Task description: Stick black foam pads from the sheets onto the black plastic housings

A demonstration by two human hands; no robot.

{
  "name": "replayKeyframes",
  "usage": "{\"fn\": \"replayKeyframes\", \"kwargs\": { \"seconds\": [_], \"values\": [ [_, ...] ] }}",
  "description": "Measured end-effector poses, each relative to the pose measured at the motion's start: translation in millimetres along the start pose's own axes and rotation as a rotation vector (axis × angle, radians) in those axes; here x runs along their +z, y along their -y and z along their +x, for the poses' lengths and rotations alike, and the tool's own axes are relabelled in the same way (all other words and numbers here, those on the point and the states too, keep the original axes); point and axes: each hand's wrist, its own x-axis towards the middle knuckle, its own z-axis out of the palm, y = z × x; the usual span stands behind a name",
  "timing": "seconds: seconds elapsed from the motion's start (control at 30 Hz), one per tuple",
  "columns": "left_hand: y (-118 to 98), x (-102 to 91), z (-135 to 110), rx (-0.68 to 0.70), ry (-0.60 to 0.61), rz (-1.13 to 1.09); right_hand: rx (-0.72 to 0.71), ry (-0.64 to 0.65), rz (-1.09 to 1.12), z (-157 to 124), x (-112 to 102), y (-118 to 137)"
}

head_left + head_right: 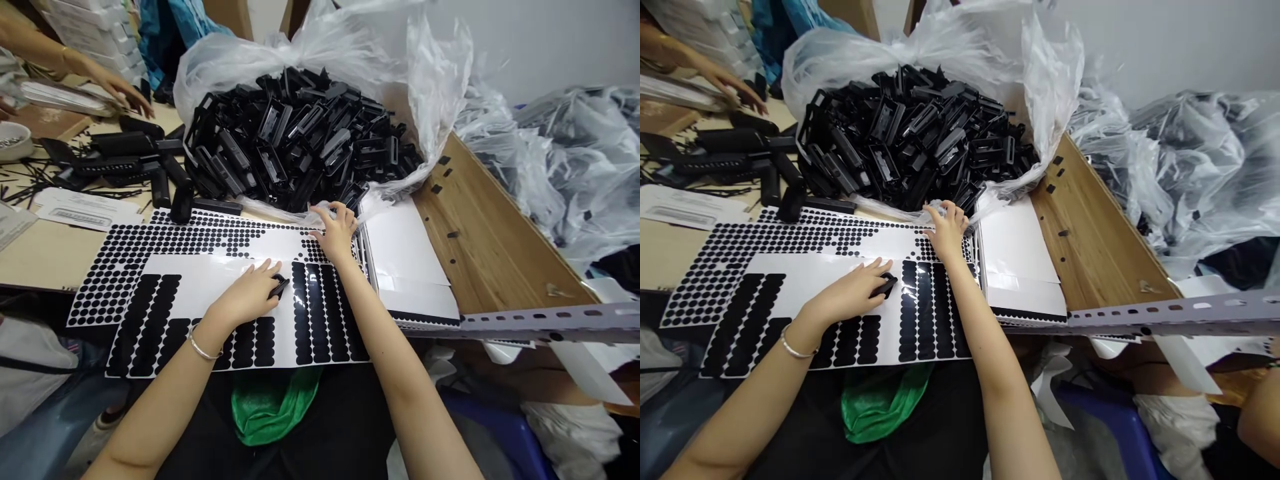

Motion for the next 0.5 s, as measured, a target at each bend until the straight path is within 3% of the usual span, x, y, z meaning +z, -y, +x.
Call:
{"fn": "replayKeyframes", "kwargs": {
  "seconds": [0.07,0.2,0.37,0.5],
  "values": [
    [4,-0.9,1,0.006,-0.012,-0.004,0.011,-0.014,0.188,-7,4,0],
    [14,-3.2,4,0.046,-0.1,-0.158,0.068,0.1,0.388,-12,18,-4],
    [21,-10.6,11,0.097,-0.324,-0.734,0.121,0.09,0.442,-5,26,-1],
    [22,-7.6,21,0.041,-0.333,-1.143,0.178,0.087,0.496,-1,26,3]
  ]
}}
